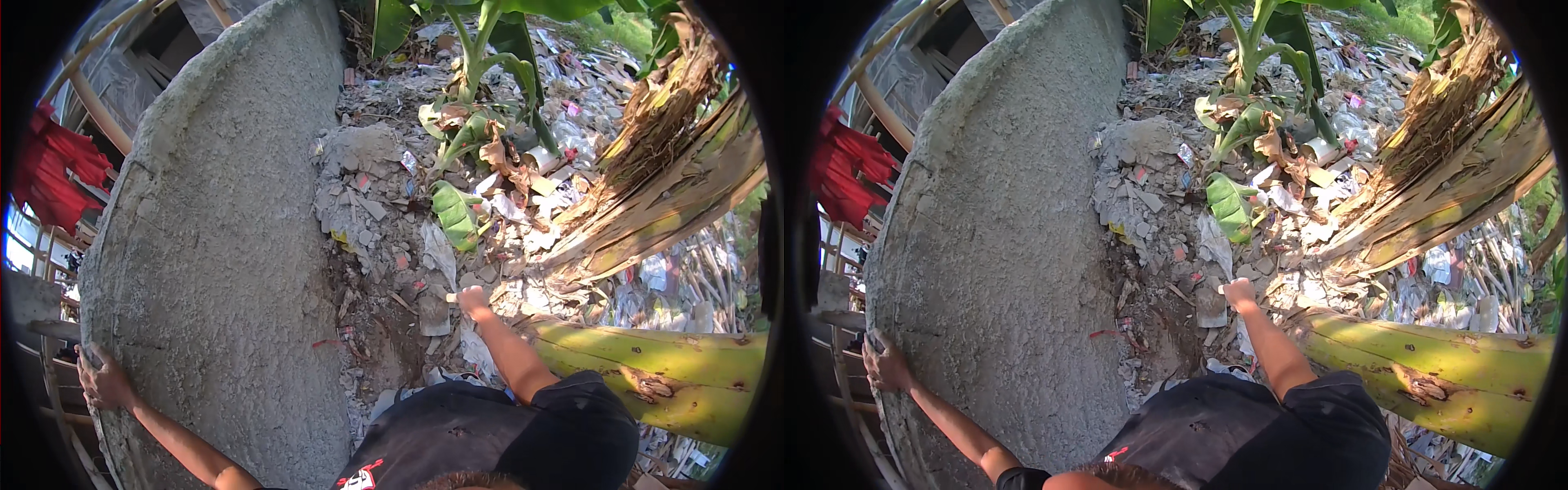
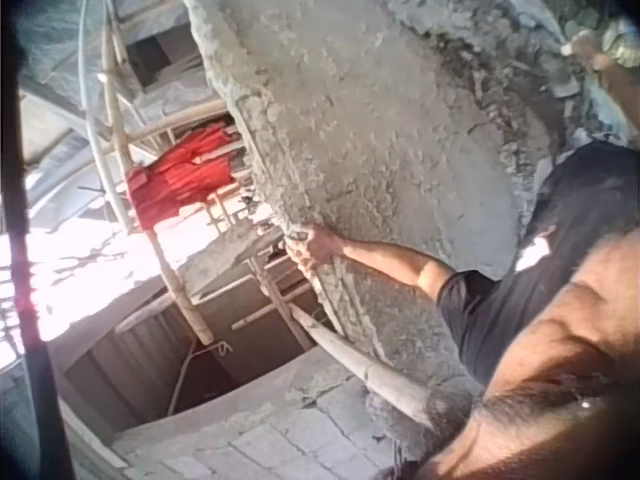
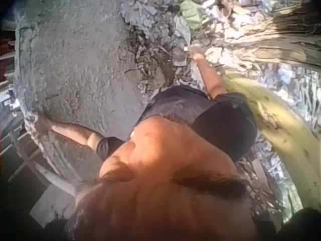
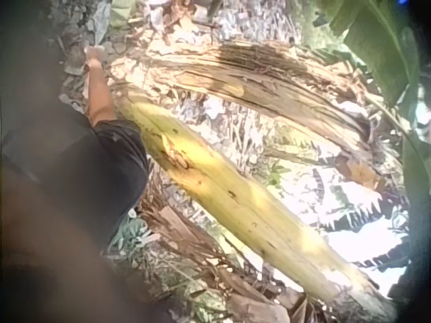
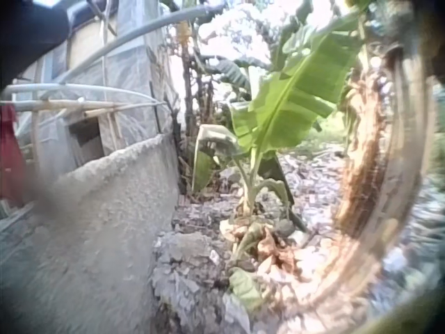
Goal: The person clears debris and banana leaves by hand, then digs into the ground and chops banana plant roots using a hoe.
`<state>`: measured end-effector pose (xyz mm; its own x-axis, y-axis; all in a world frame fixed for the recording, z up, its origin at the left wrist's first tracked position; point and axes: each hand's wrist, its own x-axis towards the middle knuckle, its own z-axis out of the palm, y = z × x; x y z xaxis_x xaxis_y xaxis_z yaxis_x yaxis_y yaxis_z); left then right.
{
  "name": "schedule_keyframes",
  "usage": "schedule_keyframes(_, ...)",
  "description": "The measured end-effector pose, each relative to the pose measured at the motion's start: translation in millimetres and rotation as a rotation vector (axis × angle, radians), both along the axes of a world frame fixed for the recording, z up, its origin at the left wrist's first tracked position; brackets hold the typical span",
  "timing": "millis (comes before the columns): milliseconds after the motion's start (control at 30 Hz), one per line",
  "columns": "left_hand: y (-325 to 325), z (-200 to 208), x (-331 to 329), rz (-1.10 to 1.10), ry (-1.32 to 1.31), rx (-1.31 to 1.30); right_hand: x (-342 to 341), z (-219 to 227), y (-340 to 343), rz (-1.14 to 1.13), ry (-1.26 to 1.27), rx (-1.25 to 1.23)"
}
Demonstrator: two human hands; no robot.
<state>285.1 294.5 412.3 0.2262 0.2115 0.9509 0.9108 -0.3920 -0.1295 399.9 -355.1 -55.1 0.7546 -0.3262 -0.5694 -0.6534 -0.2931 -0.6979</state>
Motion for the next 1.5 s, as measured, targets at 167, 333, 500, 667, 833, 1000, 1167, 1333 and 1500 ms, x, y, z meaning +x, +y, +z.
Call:
schedule_keyframes(167, -9.8, -1.4, 7.4, -0.011, 0.023, 0.009, 1.4, -22.3, -11.2, -0.029, -0.024, 0.075)
schedule_keyframes(333, -5.2, 4.9, -4.5, -0.075, -0.016, 0.076, 7.3, -40.6, -1.3, -0.028, -0.053, -0.006)
schedule_keyframes(500, -10.9, 0.0, 2.5, -0.127, -0.093, 0.119, 10.8, -74.3, -22.9, 0.631, -0.265, -0.488)
schedule_keyframes(667, -11.2, 1.1, -0.5, -0.215, -0.154, 0.113, 0.9, -15.0, -0.4, -0.011, 0.002, 0.168)
schedule_keyframes(833, -13.3, -1.3, 4.6, -0.210, -0.160, 0.047, 7.1, -38.5, -15.6, 0.351, -0.111, 0.034)
schedule_keyframes(1000, -9.9, -0.5, 3.3, -0.206, -0.165, 0.066, 10.5, -27.2, -5.8, 0.152, -0.014, 0.169)
schedule_keyframes(1167, -10.3, 0.5, 5.3, -0.239, -0.162, 0.092, 6.6, -24.3, -0.4, 0.179, -0.055, 0.136)
schedule_keyframes(1333, -10.7, 0.5, -2.9, -0.227, -0.166, 0.105, -1.5, -2.1, 13.3, 0.119, 0.082, 0.120)
schedule_keyframes(1500, -12.9, -3.4, 4.9, -0.233, -0.177, 0.104, -11.2, 5.2, 16.8, 0.135, 0.088, 0.036)
